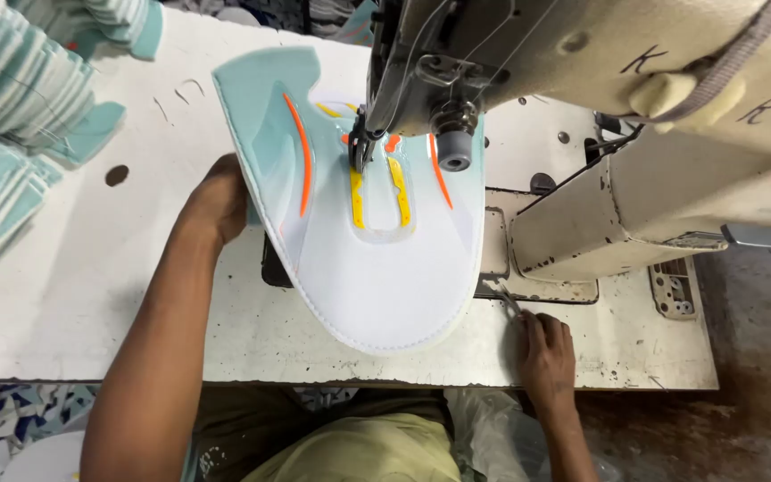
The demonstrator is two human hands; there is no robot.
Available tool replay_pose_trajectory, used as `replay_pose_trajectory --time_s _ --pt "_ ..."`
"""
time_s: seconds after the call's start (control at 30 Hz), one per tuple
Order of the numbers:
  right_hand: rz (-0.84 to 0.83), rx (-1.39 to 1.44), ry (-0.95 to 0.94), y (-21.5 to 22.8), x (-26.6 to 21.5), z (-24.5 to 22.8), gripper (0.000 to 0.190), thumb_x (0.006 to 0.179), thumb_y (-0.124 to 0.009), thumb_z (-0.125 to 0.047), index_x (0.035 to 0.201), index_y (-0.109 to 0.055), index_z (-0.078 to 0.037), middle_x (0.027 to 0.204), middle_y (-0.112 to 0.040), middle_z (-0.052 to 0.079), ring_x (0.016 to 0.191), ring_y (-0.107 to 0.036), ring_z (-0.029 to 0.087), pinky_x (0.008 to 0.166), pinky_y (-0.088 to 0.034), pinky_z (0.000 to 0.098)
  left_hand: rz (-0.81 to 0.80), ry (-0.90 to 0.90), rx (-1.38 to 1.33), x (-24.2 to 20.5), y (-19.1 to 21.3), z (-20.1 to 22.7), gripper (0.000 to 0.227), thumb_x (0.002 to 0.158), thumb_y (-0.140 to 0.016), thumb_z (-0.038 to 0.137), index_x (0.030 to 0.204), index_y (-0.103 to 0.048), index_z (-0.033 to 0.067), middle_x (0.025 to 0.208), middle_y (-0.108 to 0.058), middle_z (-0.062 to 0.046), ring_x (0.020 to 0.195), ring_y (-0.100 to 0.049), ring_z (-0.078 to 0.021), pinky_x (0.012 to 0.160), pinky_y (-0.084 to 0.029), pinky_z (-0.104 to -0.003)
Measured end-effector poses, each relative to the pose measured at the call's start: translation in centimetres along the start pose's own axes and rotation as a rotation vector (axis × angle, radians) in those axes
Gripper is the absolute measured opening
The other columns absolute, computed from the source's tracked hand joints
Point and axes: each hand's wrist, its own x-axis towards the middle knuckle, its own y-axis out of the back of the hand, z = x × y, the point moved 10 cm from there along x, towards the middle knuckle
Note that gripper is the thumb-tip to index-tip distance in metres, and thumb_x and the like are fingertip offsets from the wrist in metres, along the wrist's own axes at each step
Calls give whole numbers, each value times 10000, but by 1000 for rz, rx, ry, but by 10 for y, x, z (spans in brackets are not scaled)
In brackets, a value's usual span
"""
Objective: The person sews light blue and white slipper uppers using a sewing machine, guiding the material under the needle and trimming excess thread with scissors. They repeatedly pick up new slipper pieces from a stack, sew them, and place the finished items aside.
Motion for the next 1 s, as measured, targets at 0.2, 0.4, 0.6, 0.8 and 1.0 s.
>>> replay_pose_trajectory --time_s 0.2,0.4,0.6,0.8,1.0 --pt "155 797 -441 22 52 45 202 1176 -499 -145 1090 -602 5 825 -669 126 724 -607 248 687 -515 342 -171 -263 -203 36 -33 78 543 977 -566 336 1448 -487 77 1361 -638 -106 1170 -670 -200 969 -594 -369" --pt "58 126 228 123 258 -144 318 989 -731 -363 951 -651 -58 797 -692 107 672 -667 285 583 -527 401 -355 -317 -351 39 -68 124 480 1078 -485 356 1418 -554 24 1353 -651 -134 1154 -696 -207 946 -628 -343" --pt "-428 -340 412 41 318 -151 218 1108 -514 -165 997 -700 -141 816 -717 36 685 -665 169 831 -506 343 -245 -311 -305 75 -48 115 428 1069 -492 350 1367 -578 55 1308 -662 -111 1130 -692 -196 943 -618 -335" --pt "-325 257 616 37 341 -179 441 893 -718 -479 1026 -757 -60 918 -768 86 796 -674 245 767 -533 430 -155 -306 -274 90 -39 91 378 1060 -500 345 1316 -602 86 1263 -672 -88 1106 -688 -184 939 -607 -327" --pt "-356 23 364 16 328 -128 245 1068 -580 -298 975 -719 -118 853 -729 65 658 -666 218 644 -526 405 -63 -330 -261 87 -20 65 331 1051 -507 339 1265 -627 116 1218 -683 -65 1082 -684 -173 936 -597 -318"
